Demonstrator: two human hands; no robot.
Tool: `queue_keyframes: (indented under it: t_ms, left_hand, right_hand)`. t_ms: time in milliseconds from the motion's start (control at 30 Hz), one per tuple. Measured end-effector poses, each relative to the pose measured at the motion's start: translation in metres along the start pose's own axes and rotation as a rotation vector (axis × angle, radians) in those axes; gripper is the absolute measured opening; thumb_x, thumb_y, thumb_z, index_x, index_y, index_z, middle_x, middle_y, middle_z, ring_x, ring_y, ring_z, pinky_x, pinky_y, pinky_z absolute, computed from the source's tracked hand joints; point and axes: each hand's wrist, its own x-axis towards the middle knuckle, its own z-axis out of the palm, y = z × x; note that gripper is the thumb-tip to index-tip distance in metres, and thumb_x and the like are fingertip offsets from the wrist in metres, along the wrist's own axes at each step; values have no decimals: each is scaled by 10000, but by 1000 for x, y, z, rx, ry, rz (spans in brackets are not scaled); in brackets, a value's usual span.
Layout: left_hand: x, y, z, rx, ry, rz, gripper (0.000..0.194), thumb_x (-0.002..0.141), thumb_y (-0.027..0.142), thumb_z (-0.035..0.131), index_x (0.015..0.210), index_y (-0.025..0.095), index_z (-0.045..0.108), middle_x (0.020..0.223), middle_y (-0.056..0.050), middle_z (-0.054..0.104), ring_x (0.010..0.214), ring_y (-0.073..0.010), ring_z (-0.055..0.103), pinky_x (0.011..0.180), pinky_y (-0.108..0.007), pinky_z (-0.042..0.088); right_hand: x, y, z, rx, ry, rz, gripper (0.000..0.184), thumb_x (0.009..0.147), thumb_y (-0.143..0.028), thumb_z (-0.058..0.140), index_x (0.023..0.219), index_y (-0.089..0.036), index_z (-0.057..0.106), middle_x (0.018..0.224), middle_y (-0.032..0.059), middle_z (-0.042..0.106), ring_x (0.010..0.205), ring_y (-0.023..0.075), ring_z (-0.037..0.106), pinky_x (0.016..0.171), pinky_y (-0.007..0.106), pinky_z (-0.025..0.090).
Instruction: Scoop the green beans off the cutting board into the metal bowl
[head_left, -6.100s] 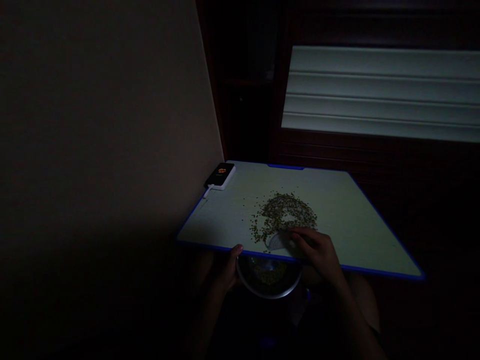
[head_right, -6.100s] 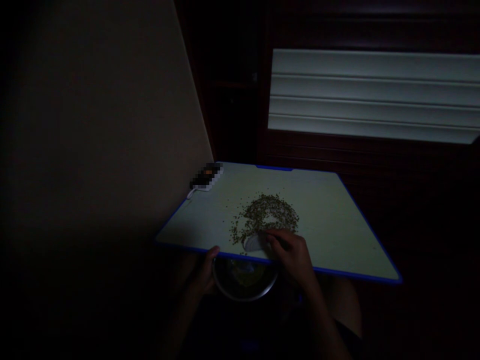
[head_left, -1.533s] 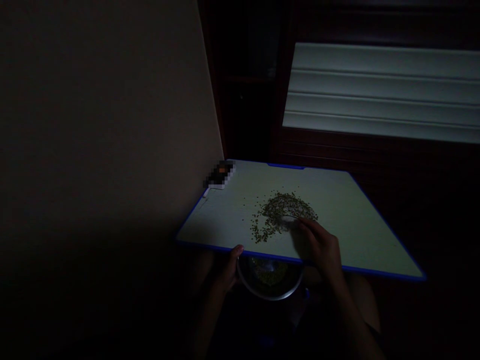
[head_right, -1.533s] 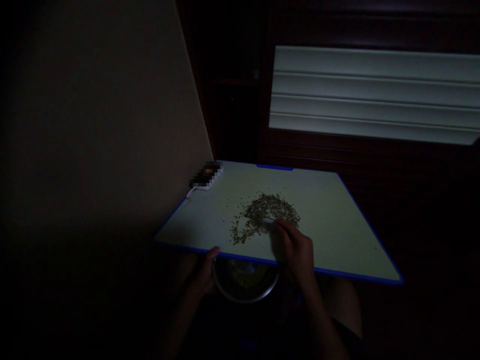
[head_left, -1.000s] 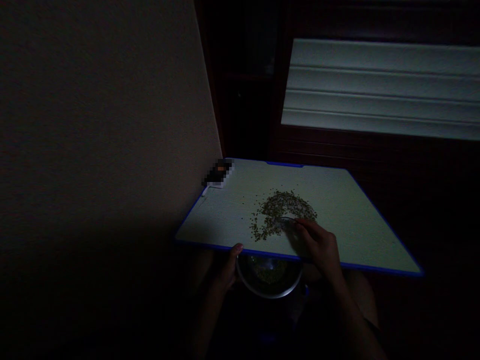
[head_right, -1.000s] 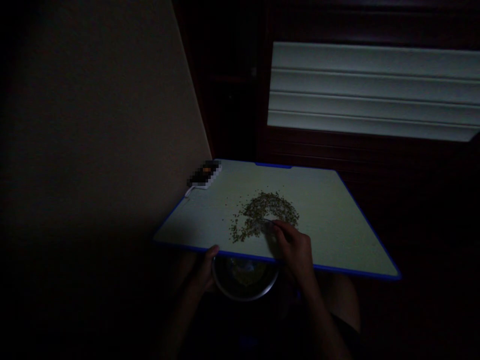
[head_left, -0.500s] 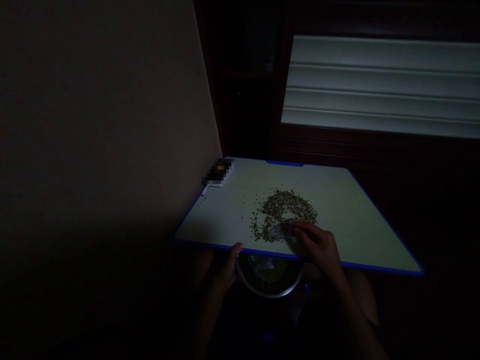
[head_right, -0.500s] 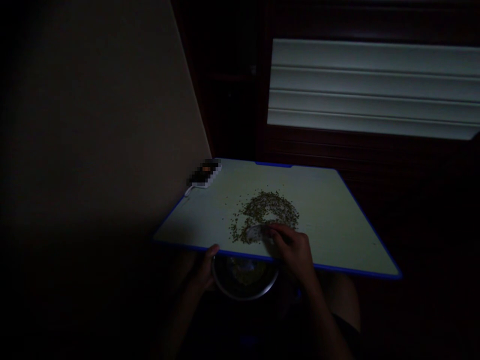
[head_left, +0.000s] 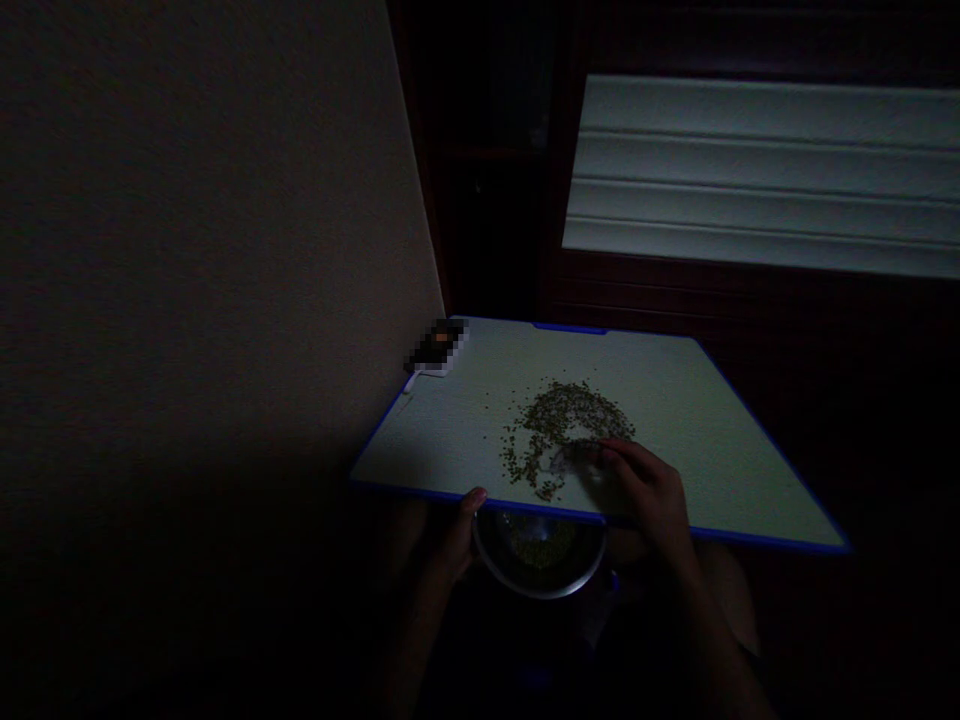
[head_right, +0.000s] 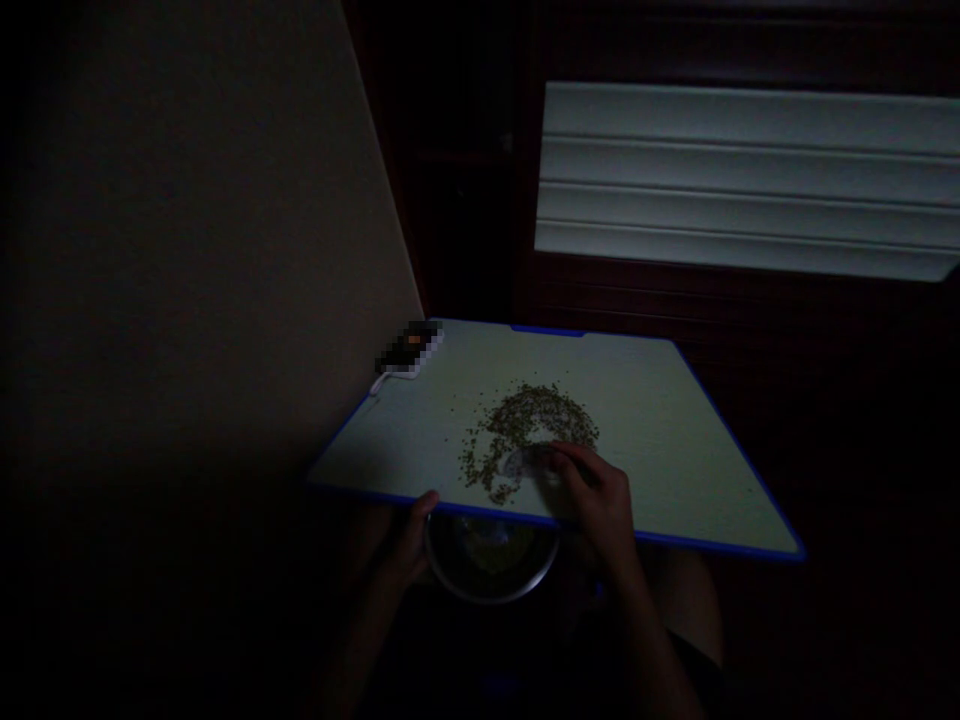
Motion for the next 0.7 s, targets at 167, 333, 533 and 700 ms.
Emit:
queue_keyframes:
  t_ms: [167, 333, 533, 700]
  left_hand:
    - [-3, 3, 5, 6, -37, -66, 574, 777, 362, 647, 1297, 147, 534, 1196, -152, 659, 1115, -309, 606, 940, -452, 482]
    - [-5, 5, 7, 9, 20, -71, 580, 787, 335, 638, 1325, 158, 511, 1137, -143, 688, 1076, -301, 632, 934, -447, 489]
    - [-9, 8, 11, 5, 9, -82, 562, 797, 323, 624, 1319, 143, 521, 1138, -152, 686, 1077, -309, 630, 940, -454, 484]
    - [-10, 9, 12, -19, 3, -98, 574, 800, 324, 614, 1329, 130, 506, 1155, -153, 679, 1085, -307, 625, 937, -458, 485]
  right_hand:
    - [2, 3, 1, 1, 3, 6, 267, 820, -416, 610, 968, -230, 734, 921, 44, 752, 903, 246, 679, 824, 369, 519]
    - [2, 3, 1, -18, -7, 10, 260, 830, -407, 598, 959, -222, 728, 920, 48, 745, 895, 246, 674, 811, 364, 515]
    - [2, 5, 1, -28, -25, 4, 261, 835, -401, 596, 969, -217, 723, 934, 46, 738, 886, 236, 667, 821, 357, 503]
    - [2, 2, 0, -46, -51, 1, 243, 832, -380, 592, 950, -217, 728, 944, 46, 746, 908, 242, 670, 810, 348, 507]
